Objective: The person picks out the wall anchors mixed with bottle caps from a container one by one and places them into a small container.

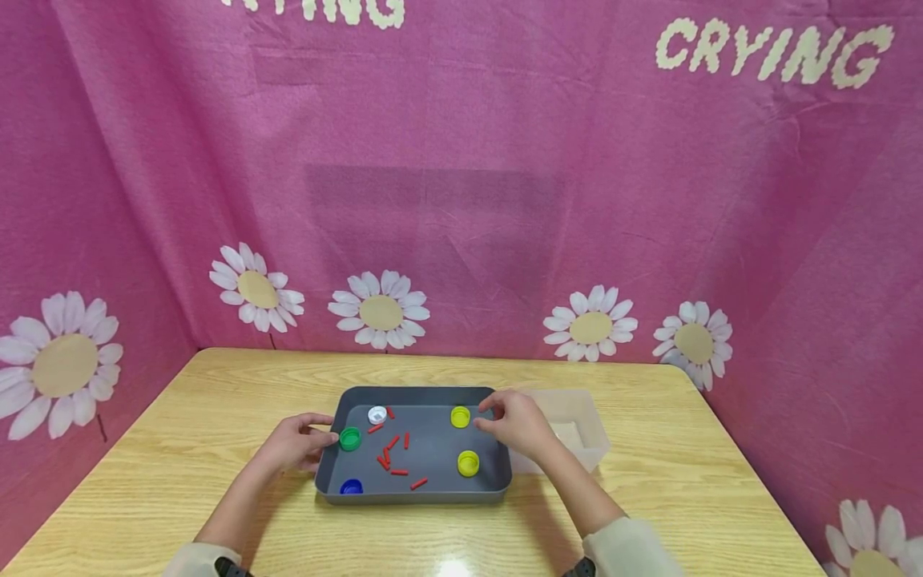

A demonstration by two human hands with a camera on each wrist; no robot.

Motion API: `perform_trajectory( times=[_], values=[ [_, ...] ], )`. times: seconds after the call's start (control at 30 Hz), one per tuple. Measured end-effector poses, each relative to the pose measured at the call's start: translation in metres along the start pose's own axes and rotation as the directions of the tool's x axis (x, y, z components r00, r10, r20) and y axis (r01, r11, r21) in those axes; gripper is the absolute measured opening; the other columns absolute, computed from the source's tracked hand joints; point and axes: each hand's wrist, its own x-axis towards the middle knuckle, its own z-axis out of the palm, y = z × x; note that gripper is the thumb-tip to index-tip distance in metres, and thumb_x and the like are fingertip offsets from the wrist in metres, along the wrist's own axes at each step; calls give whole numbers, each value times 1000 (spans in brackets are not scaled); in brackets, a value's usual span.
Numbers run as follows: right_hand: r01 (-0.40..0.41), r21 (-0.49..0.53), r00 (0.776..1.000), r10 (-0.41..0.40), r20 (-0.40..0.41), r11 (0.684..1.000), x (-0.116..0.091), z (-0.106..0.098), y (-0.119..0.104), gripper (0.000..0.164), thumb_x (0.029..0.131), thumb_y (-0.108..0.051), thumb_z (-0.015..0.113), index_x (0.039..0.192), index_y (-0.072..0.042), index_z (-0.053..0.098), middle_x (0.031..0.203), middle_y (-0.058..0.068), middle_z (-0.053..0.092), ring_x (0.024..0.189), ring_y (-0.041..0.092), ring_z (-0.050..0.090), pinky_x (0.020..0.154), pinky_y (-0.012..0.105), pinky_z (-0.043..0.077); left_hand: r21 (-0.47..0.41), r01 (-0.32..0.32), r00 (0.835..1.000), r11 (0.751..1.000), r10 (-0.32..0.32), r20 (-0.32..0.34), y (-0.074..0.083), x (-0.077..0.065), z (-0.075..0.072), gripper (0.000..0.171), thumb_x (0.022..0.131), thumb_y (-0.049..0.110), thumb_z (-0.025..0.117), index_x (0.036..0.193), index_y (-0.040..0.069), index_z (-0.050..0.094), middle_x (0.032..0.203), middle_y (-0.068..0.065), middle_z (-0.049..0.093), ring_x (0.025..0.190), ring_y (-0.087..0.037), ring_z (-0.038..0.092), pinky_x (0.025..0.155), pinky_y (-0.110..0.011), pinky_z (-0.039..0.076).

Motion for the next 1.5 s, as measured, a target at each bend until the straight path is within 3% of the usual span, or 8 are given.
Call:
perform_trajectory(
  times=[0.47,1.0,1.27,1.5],
  values=[
    [82,-13,993,-80,82,997,-7,23,-24,16,80,-17,73,92,-6,70,72,-3,52,59,7,42,50,20,37,-17,1,1000,1000,-2,-4,-3,3,1,39,86,8,64,122,-1,55,88,-14,61,70,-17,61,58,-33,58],
    [178,24,951,-178,251,984,-11,54,-35,17,79,-17,73,92,-6,71,67,-4,59,55,1,43,51,20,38,-31,13,1000,999,-13,3,-2,2,0,40,87,10,64,124,-2,53,94,-16,61,74,-19,63,61,-34,58],
    [158,31,939,-160,305,987,-7,66,-35,9,80,-16,73,86,-10,71,71,-4,63,62,2,48,56,20,40,-37,0,1000,999,0,-7,-4,2,0,40,87,9,64,124,-2,54,94,-16,62,72,-18,62,60,-34,58],
    [132,74,920,-150,361,988,-7,75,-32,4,81,-8,70,84,-8,71,71,0,66,59,0,49,51,18,40,-45,-2,1000,999,1,-7,-4,2,1,40,86,8,64,124,-3,54,94,-17,63,70,-17,63,59,-34,58]
  ],
)
